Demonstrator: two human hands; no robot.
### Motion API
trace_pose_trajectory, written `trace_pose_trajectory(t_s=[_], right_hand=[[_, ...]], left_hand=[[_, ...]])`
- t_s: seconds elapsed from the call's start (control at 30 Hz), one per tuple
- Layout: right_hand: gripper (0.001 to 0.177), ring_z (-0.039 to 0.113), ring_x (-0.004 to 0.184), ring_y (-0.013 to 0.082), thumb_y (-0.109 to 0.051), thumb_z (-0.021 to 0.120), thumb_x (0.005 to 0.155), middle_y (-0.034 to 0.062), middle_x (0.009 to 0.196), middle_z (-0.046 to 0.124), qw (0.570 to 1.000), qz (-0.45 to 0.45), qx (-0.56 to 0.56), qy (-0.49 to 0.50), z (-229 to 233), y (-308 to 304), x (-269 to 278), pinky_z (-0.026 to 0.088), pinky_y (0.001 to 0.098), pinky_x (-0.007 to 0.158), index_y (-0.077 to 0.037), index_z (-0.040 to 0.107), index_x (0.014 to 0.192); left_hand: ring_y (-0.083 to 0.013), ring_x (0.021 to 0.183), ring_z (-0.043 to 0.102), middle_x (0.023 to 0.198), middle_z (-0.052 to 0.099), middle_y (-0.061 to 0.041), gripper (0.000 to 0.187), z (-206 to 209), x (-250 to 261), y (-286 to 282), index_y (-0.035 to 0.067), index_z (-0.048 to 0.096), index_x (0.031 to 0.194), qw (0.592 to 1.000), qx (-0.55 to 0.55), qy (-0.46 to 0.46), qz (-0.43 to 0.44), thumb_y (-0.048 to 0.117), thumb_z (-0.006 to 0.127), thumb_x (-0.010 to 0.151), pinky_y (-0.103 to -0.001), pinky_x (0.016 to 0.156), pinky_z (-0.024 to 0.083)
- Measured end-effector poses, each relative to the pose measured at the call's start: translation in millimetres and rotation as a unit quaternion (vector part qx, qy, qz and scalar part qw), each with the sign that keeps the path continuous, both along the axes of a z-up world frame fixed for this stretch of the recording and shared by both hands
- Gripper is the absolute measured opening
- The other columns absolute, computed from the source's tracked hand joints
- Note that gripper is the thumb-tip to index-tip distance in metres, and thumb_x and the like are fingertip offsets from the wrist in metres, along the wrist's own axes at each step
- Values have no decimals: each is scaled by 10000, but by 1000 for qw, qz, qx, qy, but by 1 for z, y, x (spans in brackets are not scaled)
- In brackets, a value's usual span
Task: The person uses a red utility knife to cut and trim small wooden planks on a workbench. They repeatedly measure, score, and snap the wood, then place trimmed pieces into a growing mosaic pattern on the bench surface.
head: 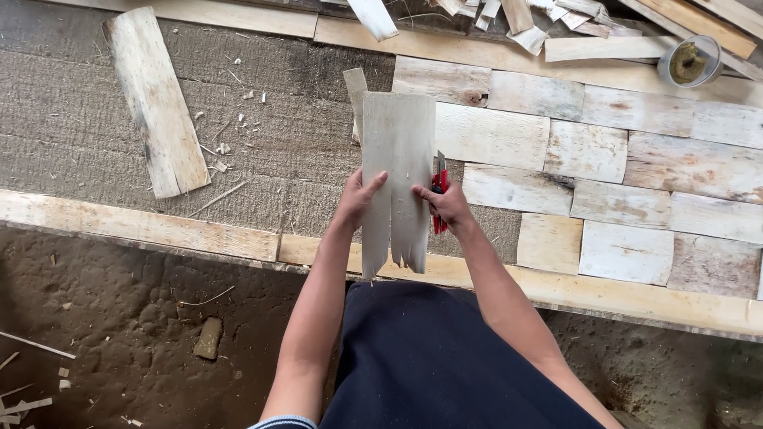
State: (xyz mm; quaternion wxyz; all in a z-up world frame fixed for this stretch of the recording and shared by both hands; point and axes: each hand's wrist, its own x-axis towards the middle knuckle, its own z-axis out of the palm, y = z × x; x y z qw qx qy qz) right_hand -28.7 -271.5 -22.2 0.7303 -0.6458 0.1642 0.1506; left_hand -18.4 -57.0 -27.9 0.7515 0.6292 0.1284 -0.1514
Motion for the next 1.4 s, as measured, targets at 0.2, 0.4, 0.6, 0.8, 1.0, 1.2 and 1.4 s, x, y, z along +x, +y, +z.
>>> trace_pose_trajectory(t_s=[0.2,0.4,0.6,0.8,1.0,1.2,1.4], right_hand=[[302,585,517,94,-197,855,900,14,658,578,999,20,35,7,-15,-11,-1,371,168,367,10,676,1027],[361,621,575,103,-148,875,865,44,738,659,999,30,40,-4,-36,-13,-5,380,149,366,32,671,1102],[266,540,534,86,-131,893,842,23,652,598,999,18,44,-16,-21,-7,-10,370,162,362,-26,693,983],[321,560,575,97,-245,963,771,35,667,665,995,15,-84,-43,-45,-1,0,414,215,459,-61,745,918],[337,578,592,175,-270,926,792,62,623,608,974,11,-203,-102,-54,26,-7,479,297,532,-80,648,800],[415,592,563,201,-345,888,764,44,542,541,944,7,-295,-146,-53,37,-4,443,305,543,-143,531,699],[288,657,687,154,-415,859,897,36,730,698,994,2,-103,-43,-55,2,0,562,334,684,-161,737,954]], left_hand=[[-310,882,762,995,753,-128,371,-56,6,11,200,643,1212,991,-118,20,57,296,832,908,-496,784,614],[-268,862,762,985,758,-101,377,-27,-4,13,211,654,1206,992,-116,21,51,300,841,891,-475,766,622],[-274,841,762,932,751,-104,302,-37,-9,16,173,670,1113,993,-88,2,79,232,848,875,-467,777,615],[-378,930,742,983,740,-212,234,-22,-16,7,115,646,1116,996,57,-48,54,234,769,956,-507,790,601],[-541,962,695,1010,697,-365,435,-8,-28,-38,-78,535,1353,946,279,-124,109,121,612,973,-635,794,554],[-591,1002,642,1044,675,-359,336,-55,-12,-31,37,553,1299,944,271,-145,118,237,570,1029,-662,792,540],[-283,838,759,875,746,-124,158,0,-4,4,128,699,1054,995,30,-68,59,278,698,1003,-437,739,605]])
